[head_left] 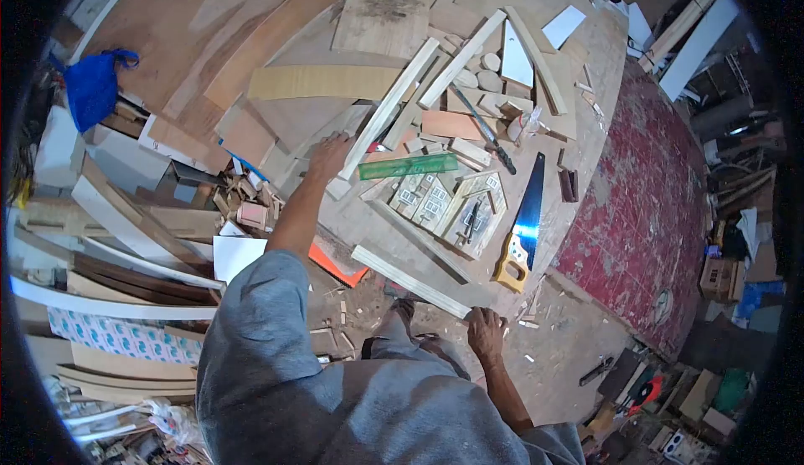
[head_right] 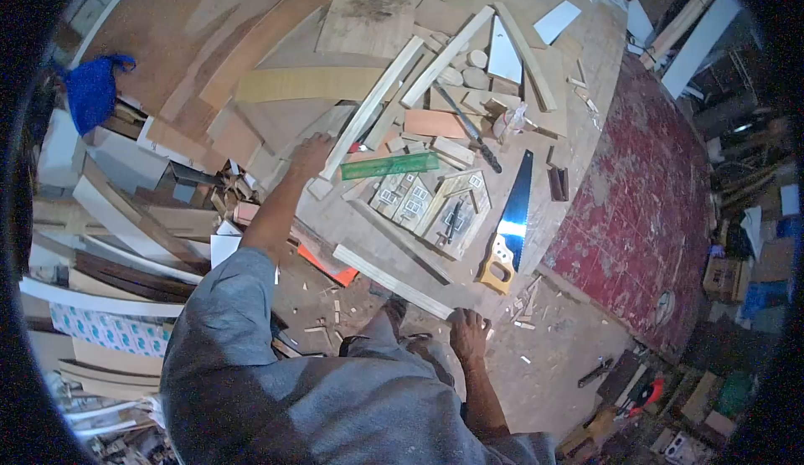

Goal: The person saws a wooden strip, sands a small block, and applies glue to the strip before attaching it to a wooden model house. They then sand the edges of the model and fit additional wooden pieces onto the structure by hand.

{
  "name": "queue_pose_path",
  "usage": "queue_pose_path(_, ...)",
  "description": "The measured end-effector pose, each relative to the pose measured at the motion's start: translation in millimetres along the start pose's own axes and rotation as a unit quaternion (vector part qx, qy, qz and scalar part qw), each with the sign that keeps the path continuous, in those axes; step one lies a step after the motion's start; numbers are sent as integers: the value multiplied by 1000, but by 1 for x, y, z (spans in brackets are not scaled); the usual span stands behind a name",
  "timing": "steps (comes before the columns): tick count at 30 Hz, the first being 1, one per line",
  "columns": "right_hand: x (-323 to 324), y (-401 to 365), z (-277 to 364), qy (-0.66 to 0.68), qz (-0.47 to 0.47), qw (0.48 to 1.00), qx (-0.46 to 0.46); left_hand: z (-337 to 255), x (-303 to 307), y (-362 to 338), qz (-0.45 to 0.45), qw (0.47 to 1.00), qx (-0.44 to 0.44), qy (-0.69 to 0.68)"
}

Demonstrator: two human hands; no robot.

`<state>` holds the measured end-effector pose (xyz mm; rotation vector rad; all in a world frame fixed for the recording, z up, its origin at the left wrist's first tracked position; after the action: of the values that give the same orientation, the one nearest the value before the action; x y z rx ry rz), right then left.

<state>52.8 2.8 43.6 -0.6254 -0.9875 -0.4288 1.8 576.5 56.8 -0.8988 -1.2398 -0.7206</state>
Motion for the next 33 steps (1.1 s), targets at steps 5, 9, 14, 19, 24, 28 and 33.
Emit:
queue_pose_path(5,13,1,-14,8,-21,999,-27,11,10,-2,22,997,-16,71)
queue_pose_path(9,15,-7,-20,33,-19,999,-18,22,47,-18,6,990,52,132)
queue_pose_path(14,42,-30,-14,49,-79,995,-24,67,65,-74,-161,961,168,-147)
queue_pose_path(19,41,-62,8,534,-71,841,-52,-123,77,-195,31,841,72,-536)
queue_pose_path(24,25,-100,32,811,-64,568,-126,-385,11,-331,373,528,64,-760)
queue_pose_path(28,18,-157,-18,777,-203,558,-211,-484,-23,-362,381,519,-64,-763)
queue_pose_path(33,3,-187,-126,541,-263,721,-344,-506,-19,-292,-20,932,-297,-205)
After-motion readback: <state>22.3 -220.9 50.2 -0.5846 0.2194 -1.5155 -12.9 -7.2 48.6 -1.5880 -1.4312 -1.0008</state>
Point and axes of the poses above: each hand's wrist, its own y-axis towards the middle knuckle, its own x-axis out of the back of the hand, z = x × y, the point moved 6 cm from there along y, towards the middle knuckle, and after that the axes turned 10 degrees about y, right-handed, at the moved point
